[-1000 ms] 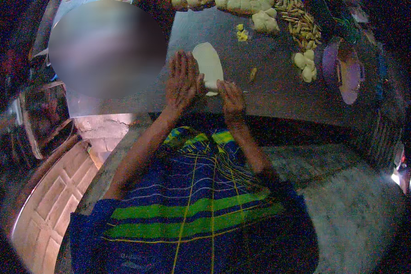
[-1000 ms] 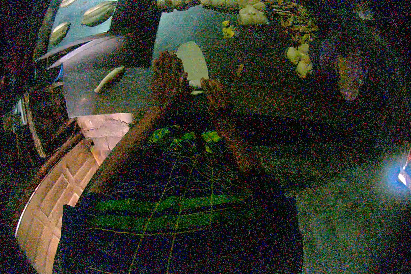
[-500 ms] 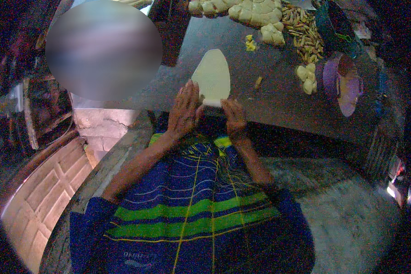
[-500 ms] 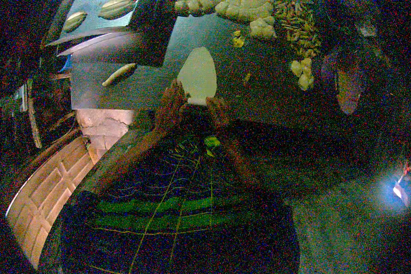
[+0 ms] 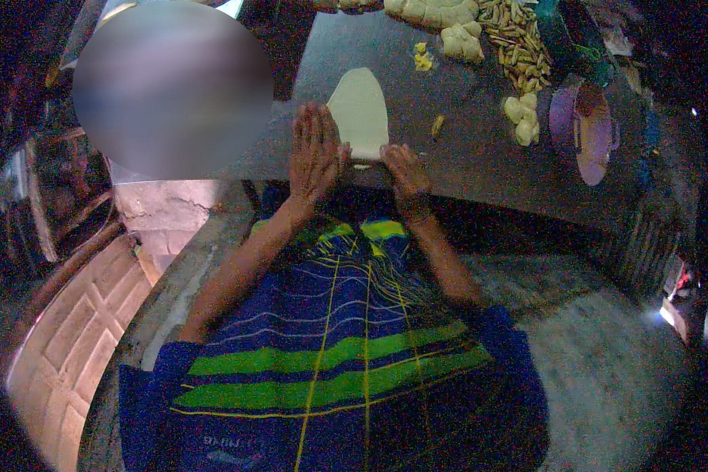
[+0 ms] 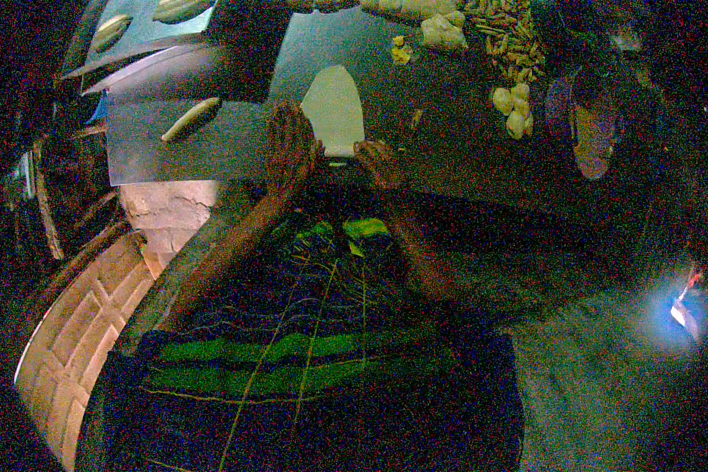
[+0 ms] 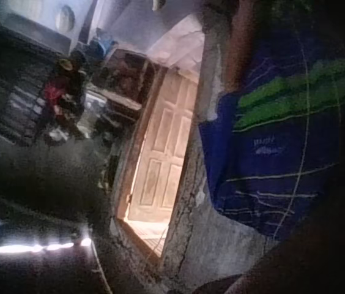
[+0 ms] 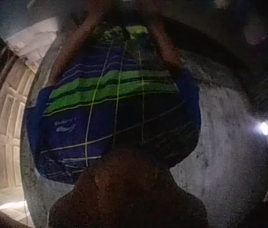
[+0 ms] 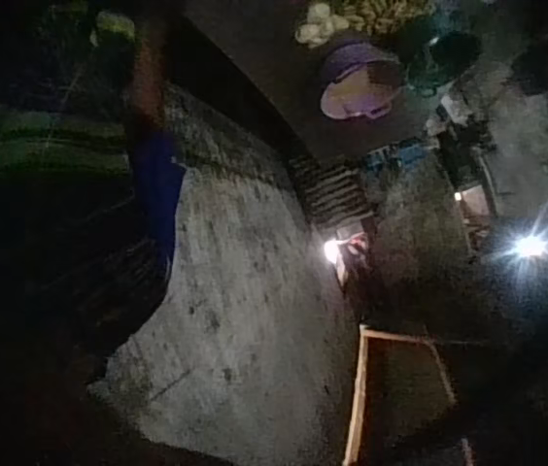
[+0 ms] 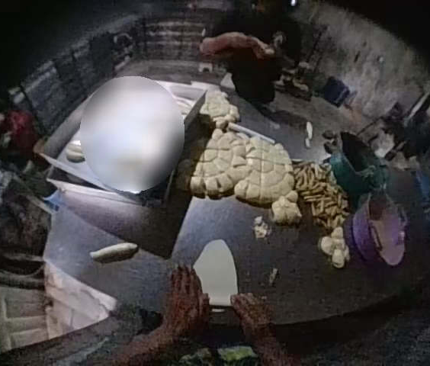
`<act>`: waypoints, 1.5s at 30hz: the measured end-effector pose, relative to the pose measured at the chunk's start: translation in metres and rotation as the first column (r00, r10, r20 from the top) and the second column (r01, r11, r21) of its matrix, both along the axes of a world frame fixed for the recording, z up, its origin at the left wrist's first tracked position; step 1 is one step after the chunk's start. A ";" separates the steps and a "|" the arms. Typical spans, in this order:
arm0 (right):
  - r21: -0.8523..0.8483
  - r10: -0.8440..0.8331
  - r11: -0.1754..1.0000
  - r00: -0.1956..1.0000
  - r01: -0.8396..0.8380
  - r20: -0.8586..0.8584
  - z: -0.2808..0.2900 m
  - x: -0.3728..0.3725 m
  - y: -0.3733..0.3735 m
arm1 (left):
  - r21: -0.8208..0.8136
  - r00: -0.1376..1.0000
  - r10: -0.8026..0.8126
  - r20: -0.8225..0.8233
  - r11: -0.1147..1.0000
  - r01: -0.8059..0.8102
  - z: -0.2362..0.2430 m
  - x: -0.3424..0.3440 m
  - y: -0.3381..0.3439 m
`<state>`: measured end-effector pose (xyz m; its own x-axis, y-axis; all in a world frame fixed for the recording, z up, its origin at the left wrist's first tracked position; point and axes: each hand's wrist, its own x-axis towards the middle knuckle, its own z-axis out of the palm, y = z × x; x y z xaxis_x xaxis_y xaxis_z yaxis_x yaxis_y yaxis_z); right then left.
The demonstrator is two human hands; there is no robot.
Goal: The person flattens pieces of dough by hand, applies a dark filling using a brush, rolls the dough into cylindrical shapes, and places them onto a large metal tray.
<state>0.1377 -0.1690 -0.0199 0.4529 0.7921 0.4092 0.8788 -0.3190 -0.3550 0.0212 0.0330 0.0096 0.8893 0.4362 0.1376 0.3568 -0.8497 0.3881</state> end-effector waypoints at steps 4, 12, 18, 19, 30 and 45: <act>-0.037 0.007 0.999 0.998 -0.005 0.063 -0.006 -0.015 -0.017 | -0.027 0.999 -0.054 -0.003 0.998 0.054 0.005 -0.019 -0.012; -0.068 -0.001 0.998 0.999 -0.001 -0.036 0.011 -0.049 -0.014 | -0.110 0.941 -0.323 0.099 0.937 0.333 -0.009 -0.074 0.000; -0.021 -0.303 0.952 0.928 0.306 -0.216 0.013 -0.042 -0.017 | -0.485 0.928 -0.154 0.340 0.816 0.314 0.025 -0.059 0.012; 0.055 -0.388 0.915 0.910 0.400 -0.147 0.017 -0.031 -0.014 | -0.459 0.938 -0.108 0.330 0.850 0.259 0.027 -0.058 0.017; 0.033 -0.686 0.728 0.727 0.685 0.042 0.085 0.136 -0.031 | -0.107 0.945 0.206 0.253 0.977 -0.184 -0.015 -0.053 0.050; -0.658 -0.238 0.557 0.856 0.507 0.458 0.246 0.585 -0.031 | -0.085 0.922 0.312 0.228 0.950 -0.300 -0.009 -0.040 0.018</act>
